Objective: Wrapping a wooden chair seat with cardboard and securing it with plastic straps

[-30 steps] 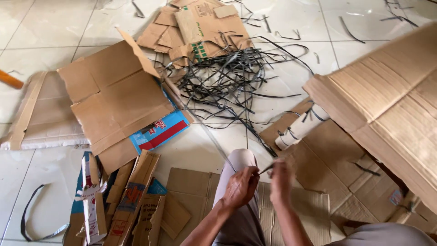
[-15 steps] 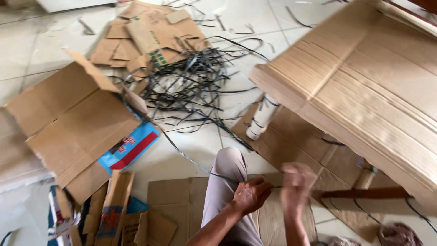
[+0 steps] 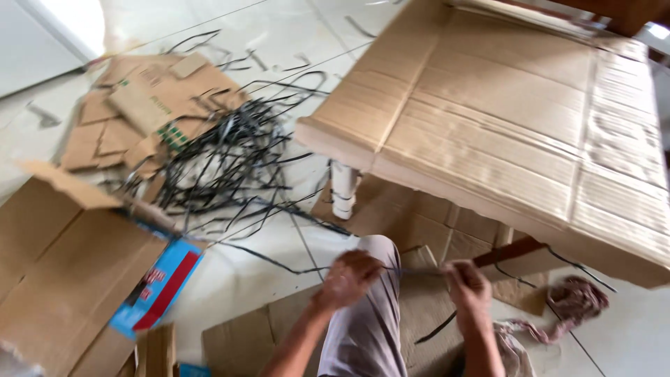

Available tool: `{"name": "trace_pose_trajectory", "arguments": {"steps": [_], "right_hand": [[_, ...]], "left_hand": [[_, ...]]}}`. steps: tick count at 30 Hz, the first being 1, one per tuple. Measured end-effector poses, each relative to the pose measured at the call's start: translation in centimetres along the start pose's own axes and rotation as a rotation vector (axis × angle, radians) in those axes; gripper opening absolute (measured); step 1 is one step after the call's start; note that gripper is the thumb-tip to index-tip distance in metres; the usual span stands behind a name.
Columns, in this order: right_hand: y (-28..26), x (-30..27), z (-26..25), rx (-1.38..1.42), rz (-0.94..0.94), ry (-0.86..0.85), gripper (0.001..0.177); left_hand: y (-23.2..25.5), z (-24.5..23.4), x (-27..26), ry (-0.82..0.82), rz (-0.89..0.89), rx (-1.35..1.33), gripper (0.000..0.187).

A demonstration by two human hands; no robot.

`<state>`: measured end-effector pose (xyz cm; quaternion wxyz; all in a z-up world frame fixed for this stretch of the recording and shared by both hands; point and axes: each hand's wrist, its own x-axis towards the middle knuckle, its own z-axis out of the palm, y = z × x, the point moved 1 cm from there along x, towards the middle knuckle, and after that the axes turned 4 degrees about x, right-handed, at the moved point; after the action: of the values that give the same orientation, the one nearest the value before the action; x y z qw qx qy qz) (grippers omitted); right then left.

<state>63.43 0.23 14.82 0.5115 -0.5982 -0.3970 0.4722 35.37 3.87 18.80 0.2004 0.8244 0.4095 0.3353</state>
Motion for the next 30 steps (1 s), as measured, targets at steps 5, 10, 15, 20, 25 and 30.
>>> {"name": "trace_pose_trajectory", "arguments": {"steps": [5, 10, 15, 20, 25, 30], "right_hand": [[-4.3, -0.9, -4.4, 0.991, -0.152, 0.045, 0.020], [-12.0, -2.7, -5.6, 1.169, -0.279, 0.307, 0.012], [-13.4, -2.9, -8.2, 1.364, -0.426, 0.324, 0.034], [-14.0, -3.6, -8.7, 1.333, -0.445, 0.495, 0.015], [-16.1, -2.8, -8.7, 1.482, -0.486, 0.542, 0.031], [-15.9, -2.3, -10.2, 1.473, -0.519, 0.583, 0.039]], "left_hand": [[-2.9, -4.9, 2.6, 0.031, 0.176, 0.175, 0.017], [-3.9, -10.1, 6.5, 0.180, 0.126, 0.406, 0.011], [-6.0, -12.8, 8.8, 0.199, 0.015, 0.694, 0.018], [-7.5, -13.9, 9.9, 0.349, -0.304, 0.252, 0.015], [-11.8, -13.9, 11.9, 0.523, -0.588, -0.755, 0.029], [-14.6, -15.6, 14.6, 0.712, -0.808, -1.113, 0.031]]}}
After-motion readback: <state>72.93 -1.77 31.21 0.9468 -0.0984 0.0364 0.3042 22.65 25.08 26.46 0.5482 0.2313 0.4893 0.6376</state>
